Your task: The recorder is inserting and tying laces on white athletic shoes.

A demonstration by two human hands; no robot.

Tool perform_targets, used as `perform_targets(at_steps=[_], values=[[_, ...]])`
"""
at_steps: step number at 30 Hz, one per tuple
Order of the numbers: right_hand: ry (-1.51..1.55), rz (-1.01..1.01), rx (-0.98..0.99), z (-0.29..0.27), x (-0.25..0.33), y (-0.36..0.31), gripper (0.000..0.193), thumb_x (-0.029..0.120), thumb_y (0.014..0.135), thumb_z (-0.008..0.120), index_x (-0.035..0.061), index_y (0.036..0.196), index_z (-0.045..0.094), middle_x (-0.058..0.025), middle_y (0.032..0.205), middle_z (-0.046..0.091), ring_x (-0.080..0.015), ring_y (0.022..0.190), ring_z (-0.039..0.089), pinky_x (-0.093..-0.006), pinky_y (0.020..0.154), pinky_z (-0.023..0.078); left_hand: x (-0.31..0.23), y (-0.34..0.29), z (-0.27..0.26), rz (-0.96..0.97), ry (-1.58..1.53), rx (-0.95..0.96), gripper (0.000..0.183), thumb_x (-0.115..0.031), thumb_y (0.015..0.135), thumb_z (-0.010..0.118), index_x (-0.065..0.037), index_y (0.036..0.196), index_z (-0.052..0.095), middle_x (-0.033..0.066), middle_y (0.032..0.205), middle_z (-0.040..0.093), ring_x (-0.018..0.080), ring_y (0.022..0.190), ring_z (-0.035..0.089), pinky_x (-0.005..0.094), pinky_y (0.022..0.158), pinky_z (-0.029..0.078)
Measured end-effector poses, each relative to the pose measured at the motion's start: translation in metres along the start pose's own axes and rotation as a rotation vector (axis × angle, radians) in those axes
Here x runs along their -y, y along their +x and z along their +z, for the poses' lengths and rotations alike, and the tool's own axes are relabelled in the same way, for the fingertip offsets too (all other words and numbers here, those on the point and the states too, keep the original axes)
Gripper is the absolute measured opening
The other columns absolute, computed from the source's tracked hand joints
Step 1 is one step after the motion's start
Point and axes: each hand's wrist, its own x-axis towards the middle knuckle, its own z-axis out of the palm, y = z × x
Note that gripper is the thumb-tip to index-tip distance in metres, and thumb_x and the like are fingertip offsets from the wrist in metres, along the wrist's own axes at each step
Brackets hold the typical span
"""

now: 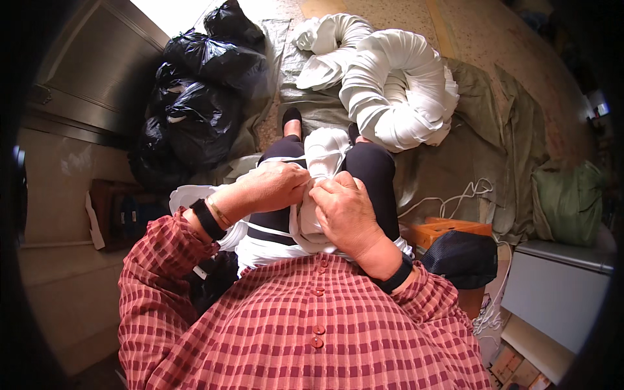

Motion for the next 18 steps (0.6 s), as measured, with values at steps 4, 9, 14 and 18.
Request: perform_targets(at_steps=[4, 9, 14, 18], values=[[-0.133, 0.095, -0.027, 0.021, 0.008, 0.006, 0.022, 0.015, 0.086, 0.075, 0.0081, 0.107, 0.071, -0.0056, 0.107, 0.069, -0.0266, 0.106, 0.061, -0.0427, 0.097, 0.048, 0.001, -0.007, 0.001, -0.012, -0.156, 0.014, 0.02, -0.018, 0.099, 0.065, 0.002, 0.094, 0.068, 0.0217, 0.091, 0.074, 0.0412, 0.089, 0.073, 0.0497, 0.082, 0.056], [-0.461, 0.16, -0.026, 0.047, 0.016, 0.02, 0.017, 0.018, 0.088, 0.072, 0.0074, 0.101, 0.07, -0.0068, 0.102, 0.066, -0.0265, 0.104, 0.062, -0.0427, 0.092, 0.048, 0.008, -0.014, 0.012, 0.033, -0.288, -0.1, 0.02, -0.018, 0.099, 0.064, 0.0, 0.099, 0.072, 0.0222, 0.092, 0.076, 0.042, 0.091, 0.075, 0.049, 0.083, 0.058], [-0.615, 0.201, 0.057, 0.06, 0.019, 0.026, 0.017, 0.016, 0.085, 0.071, 0.0075, 0.099, 0.072, -0.0078, 0.101, 0.068, -0.0268, 0.101, 0.063, -0.0422, 0.088, 0.047, 0.015, -0.013, 0.024, 0.048, -0.285, -0.158, 0.022, -0.019, 0.1, 0.062, -0.001, 0.1, 0.074, 0.024, 0.094, 0.076, 0.0424, 0.093, 0.075, 0.0498, 0.085, 0.059], [-0.443, 0.21, 0.023, 0.051, 0.021, 0.024, 0.017, 0.015, 0.084, 0.07, 0.0061, 0.099, 0.071, -0.0108, 0.102, 0.068, -0.0288, 0.101, 0.063, -0.0443, 0.089, 0.047, 0.004, -0.016, 0.026, -0.057, -0.278, -0.179, 0.023, -0.021, 0.1, 0.061, -0.001, 0.097, 0.072, 0.0244, 0.091, 0.075, 0.0431, 0.093, 0.074, 0.0507, 0.085, 0.058]])
